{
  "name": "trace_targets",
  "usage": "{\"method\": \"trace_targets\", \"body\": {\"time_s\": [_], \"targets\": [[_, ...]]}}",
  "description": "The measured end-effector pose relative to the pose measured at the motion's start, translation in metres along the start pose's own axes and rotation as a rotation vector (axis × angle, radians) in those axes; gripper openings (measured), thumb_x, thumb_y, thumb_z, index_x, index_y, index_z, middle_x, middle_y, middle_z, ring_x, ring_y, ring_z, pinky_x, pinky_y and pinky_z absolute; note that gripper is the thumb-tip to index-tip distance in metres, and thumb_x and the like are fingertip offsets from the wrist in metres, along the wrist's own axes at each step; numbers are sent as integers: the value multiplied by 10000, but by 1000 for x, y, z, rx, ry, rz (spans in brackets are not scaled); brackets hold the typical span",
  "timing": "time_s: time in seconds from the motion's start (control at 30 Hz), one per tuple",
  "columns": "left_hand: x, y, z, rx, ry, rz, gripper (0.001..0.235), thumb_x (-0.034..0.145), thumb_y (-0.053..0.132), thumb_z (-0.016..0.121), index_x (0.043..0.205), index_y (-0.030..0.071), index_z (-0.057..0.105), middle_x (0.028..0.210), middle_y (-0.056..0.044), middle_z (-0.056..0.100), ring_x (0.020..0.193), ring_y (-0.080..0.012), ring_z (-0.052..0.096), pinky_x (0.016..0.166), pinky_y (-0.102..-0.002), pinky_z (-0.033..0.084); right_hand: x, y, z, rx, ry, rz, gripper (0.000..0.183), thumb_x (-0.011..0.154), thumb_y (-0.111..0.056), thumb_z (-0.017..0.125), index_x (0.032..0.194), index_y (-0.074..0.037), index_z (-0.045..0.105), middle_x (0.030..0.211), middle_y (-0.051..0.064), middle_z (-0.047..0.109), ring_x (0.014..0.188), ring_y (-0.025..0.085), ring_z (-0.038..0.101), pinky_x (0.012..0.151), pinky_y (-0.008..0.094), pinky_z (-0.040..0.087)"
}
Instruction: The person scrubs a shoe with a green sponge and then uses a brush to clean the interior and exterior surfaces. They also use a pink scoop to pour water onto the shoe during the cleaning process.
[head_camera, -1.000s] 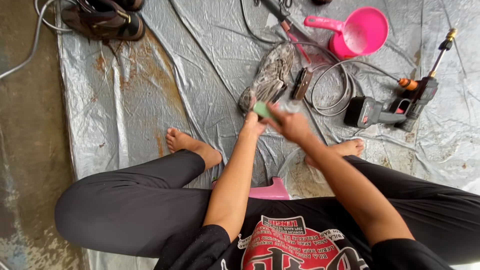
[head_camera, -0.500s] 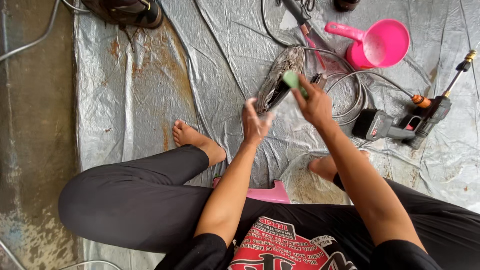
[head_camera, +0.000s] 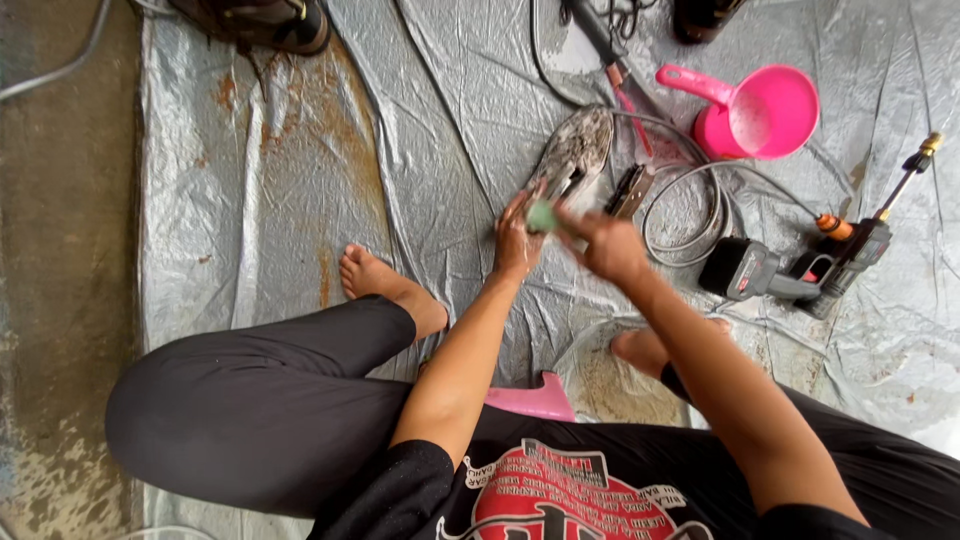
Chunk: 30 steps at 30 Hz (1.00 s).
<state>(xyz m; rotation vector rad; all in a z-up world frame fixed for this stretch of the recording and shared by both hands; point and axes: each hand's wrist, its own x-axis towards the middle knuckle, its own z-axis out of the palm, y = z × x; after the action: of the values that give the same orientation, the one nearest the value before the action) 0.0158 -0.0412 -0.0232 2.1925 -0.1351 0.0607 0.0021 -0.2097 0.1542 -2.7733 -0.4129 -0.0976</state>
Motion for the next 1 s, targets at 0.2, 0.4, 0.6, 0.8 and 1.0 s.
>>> {"method": "trace_targets", "body": {"time_s": [0.2,0.4,0.6,0.8,1.0], "targets": [[1,-1,-1,-66,2,-25,556,795,323,896,1317,234,728,1297,-43,763,1306,-312,666,1035,-559,550,-5,-11,5,6,55,65,349,940,-400,679,1208,-210,797,733,103,679,674,343,721,656,503,598],[13,17,-7,-50,-4,-105,646,853,549,825,1298,93,717,1320,-192,714,1296,-405,658,1053,-592,518,18,24,29,8,247,228,468,1044,-411,700,1466,-209,704,696,164,670,632,419,712,542,575,522],[27,30,-45,-94,-237,-146,391,924,292,748,1171,-4,686,1027,-83,760,1067,-299,741,1069,-427,568,5,-5,35,-56,177,-39,408,939,-456,646,1336,-439,744,735,-11,659,608,259,704,593,444,607],[18,-24,2,-138,-42,-118,717,757,576,918,1316,165,737,1204,-120,767,1173,-342,729,1030,-452,588,19,5,9,-74,154,39,367,1020,-350,683,1368,-263,763,726,106,699,632,330,727,583,484,575],[17,22,-38,-217,-107,-83,683,825,515,882,1415,241,672,1215,-96,759,1189,-340,712,1042,-467,570,22,11,29,118,293,359,440,1042,-318,745,1441,-138,705,747,252,722,682,468,731,598,603,546]]}}
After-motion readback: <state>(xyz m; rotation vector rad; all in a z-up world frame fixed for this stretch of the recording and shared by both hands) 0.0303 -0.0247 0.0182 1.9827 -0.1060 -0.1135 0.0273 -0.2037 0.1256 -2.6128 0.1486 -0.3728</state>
